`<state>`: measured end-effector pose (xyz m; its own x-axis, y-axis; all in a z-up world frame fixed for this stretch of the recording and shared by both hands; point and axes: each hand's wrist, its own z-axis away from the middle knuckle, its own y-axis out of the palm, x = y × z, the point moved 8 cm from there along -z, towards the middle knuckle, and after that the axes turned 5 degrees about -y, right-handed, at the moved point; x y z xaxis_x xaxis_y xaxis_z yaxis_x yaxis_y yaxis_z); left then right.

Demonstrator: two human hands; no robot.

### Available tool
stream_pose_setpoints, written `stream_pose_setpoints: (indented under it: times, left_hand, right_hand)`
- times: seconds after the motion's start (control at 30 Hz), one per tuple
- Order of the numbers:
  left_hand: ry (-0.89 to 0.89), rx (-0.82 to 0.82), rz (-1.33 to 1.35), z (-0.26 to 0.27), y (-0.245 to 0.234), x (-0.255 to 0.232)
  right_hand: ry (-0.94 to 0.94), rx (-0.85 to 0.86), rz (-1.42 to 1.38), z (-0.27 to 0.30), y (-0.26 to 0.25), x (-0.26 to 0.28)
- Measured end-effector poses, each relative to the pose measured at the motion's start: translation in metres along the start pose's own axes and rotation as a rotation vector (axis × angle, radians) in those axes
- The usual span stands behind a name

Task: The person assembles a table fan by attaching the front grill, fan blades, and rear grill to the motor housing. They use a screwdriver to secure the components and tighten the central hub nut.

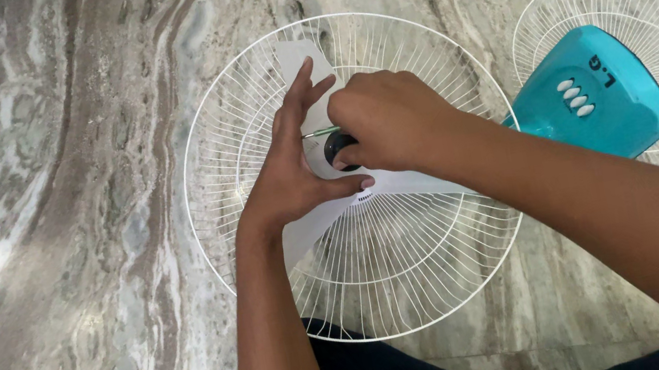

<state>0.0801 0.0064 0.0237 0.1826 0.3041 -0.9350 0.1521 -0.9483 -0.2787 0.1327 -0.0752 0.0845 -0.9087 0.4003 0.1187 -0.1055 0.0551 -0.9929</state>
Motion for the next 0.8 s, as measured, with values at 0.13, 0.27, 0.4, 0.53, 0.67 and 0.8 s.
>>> stream_pose_setpoints:
  times: [0.13, 0.27, 0.4, 0.53, 0.67, 0.8]
  left_hand:
    - [0.032, 0.009, 0.126, 0.001, -0.002, 0.000]
    - [0.014, -0.008, 0.095, 0.000, -0.001, 0.002]
    - [0.003, -0.013, 0.059, 0.001, -0.001, 0.004]
    - [0.013, -0.018, 0.047, -0.002, -0.001, 0.004]
    - [0.029, -0.020, 0.071, -0.001, -0.003, 0.006]
    - [0.029, -0.030, 0.083, 0.000, -0.002, 0.008]
  right_hand:
    - [0.063, 0.123, -0.081, 0.000, 0.009, -0.010]
    - [0.014, 0.133, -0.103, 0.000, 0.009, -0.010]
    - [-0.037, 0.152, -0.091, -0.001, 0.012, -0.008]
    - [-0.080, 0.124, -0.089, -0.002, 0.012, -0.007]
    - [-0.102, 0.129, -0.062, -0.004, 0.017, -0.003]
    - [-0.155, 0.090, -0.050, -0.002, 0.015, 0.002]
